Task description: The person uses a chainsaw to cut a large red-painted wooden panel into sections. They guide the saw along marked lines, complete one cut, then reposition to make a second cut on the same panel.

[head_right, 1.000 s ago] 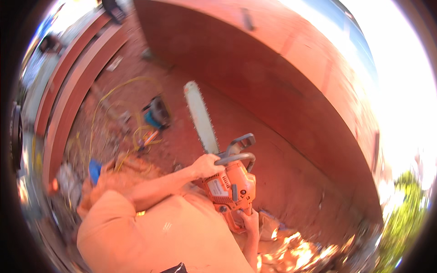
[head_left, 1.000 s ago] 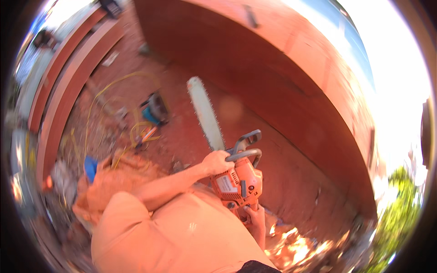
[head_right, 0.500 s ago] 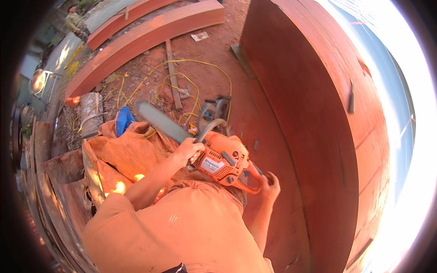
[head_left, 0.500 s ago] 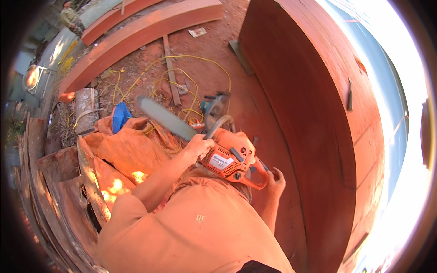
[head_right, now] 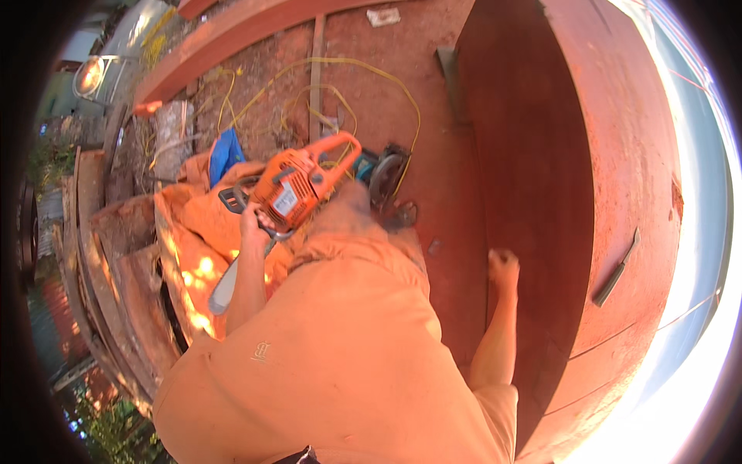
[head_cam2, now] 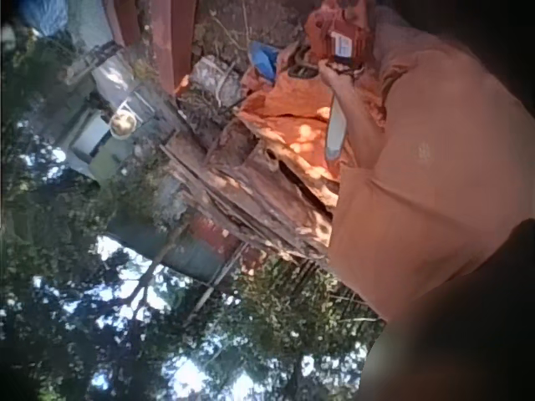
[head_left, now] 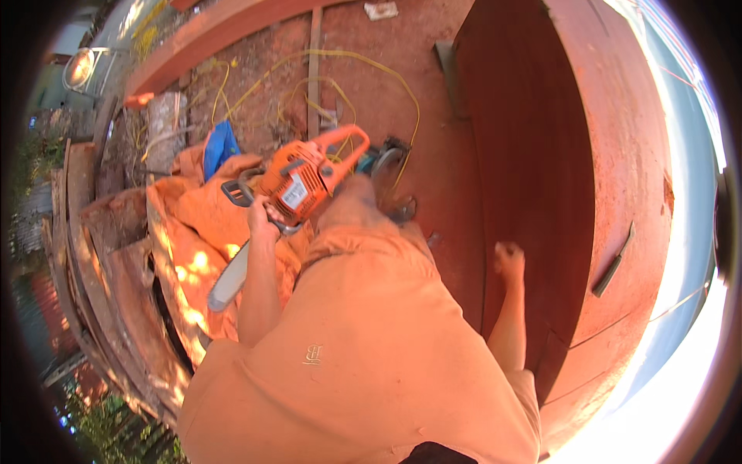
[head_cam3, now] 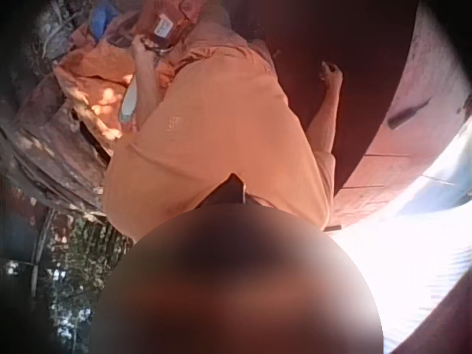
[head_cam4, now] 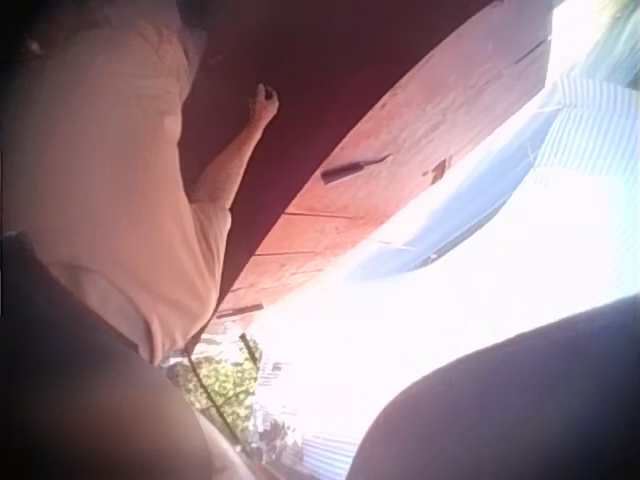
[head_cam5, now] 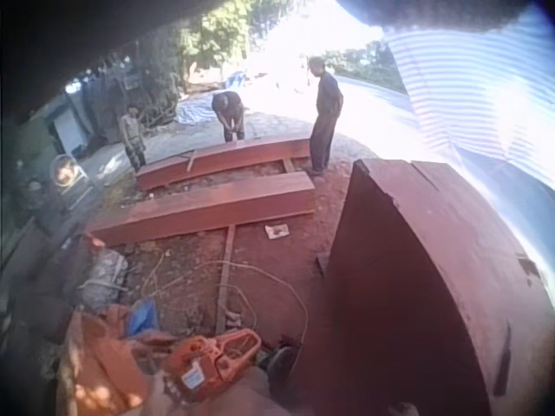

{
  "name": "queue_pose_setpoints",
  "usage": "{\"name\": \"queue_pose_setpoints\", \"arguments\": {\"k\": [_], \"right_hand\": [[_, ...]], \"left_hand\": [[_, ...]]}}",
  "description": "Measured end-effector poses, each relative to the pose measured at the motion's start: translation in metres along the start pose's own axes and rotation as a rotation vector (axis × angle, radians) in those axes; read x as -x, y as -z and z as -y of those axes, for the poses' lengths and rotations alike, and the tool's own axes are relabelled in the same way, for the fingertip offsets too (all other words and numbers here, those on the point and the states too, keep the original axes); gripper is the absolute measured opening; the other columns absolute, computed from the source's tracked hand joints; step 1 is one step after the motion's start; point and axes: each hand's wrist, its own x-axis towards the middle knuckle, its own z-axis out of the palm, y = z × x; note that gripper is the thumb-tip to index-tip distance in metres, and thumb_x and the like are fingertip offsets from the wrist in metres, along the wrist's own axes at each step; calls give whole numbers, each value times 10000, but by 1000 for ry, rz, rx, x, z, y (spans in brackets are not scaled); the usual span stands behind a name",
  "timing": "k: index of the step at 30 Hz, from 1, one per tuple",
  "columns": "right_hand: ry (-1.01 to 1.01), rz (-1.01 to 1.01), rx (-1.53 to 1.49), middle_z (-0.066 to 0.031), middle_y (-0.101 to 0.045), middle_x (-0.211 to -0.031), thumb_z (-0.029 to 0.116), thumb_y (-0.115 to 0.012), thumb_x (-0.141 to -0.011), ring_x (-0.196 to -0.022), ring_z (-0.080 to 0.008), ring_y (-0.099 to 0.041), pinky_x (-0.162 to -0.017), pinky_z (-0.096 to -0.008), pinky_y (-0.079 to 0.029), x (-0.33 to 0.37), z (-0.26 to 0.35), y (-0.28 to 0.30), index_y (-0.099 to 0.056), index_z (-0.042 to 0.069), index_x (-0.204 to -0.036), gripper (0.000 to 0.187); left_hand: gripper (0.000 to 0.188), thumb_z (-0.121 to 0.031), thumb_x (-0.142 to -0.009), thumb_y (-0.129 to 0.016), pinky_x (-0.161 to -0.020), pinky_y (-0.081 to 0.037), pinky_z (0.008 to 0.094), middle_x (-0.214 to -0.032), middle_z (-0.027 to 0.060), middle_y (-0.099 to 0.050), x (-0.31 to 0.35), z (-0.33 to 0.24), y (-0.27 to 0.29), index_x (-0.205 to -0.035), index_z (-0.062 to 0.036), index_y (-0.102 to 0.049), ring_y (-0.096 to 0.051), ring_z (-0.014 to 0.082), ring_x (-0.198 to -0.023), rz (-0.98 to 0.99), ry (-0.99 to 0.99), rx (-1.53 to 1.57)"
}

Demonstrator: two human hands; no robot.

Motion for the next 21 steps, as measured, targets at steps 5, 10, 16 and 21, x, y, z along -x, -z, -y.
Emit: {"name": "queue_pose_setpoints", "arguments": {"k": [5, 10, 16, 21], "right_hand": [[193, 90, 115, -58, -692, -795, 260, -710, -951, -642, -122, -615, -580, -281, -502, -121, 157, 10, -714, -22, -1146, 343], [483, 269, 539, -127, -739, -886, 293, -710, -940, -701, -195, -698, -647, -320, -560, -213, 270, -11, -711, -18, -1168, 386], [428, 281, 584, -194, -764, -1012, 275, -712, -932, -855, -267, -746, -765, -372, -583, -325, 396, -45, -697, -23, -1210, 408], [242, 418, 551, -173, -760, -1000, 278, -721, -935, -823, -221, -736, -739, -355, -581, -345, 477, -83, -702, -14, -1206, 398]], "left_hand": [[298, -156, -887, -572, -486, -344, 321, -522, -55, -352, 6, 12, 0, -666, -197, -375, -337, 115, -437, -224, 30, 192], [287, -102, -859, -556, -506, -331, 322, -531, -49, -347, -19, 33, -22, -658, -172, -364, -335, 127, -454, -431, 63, 390], [275, -71, -824, -563, -535, -394, 379, -553, -4, -388, -115, 33, -81, -650, -153, -366, -379, 176, -477, -392, 89, 344], [290, -67, -856, -551, -563, -440, 366, -585, 29, -427, -161, -6, -147, -638, -132, -370, -419, 205, -522, -453, 98, 330]]}}
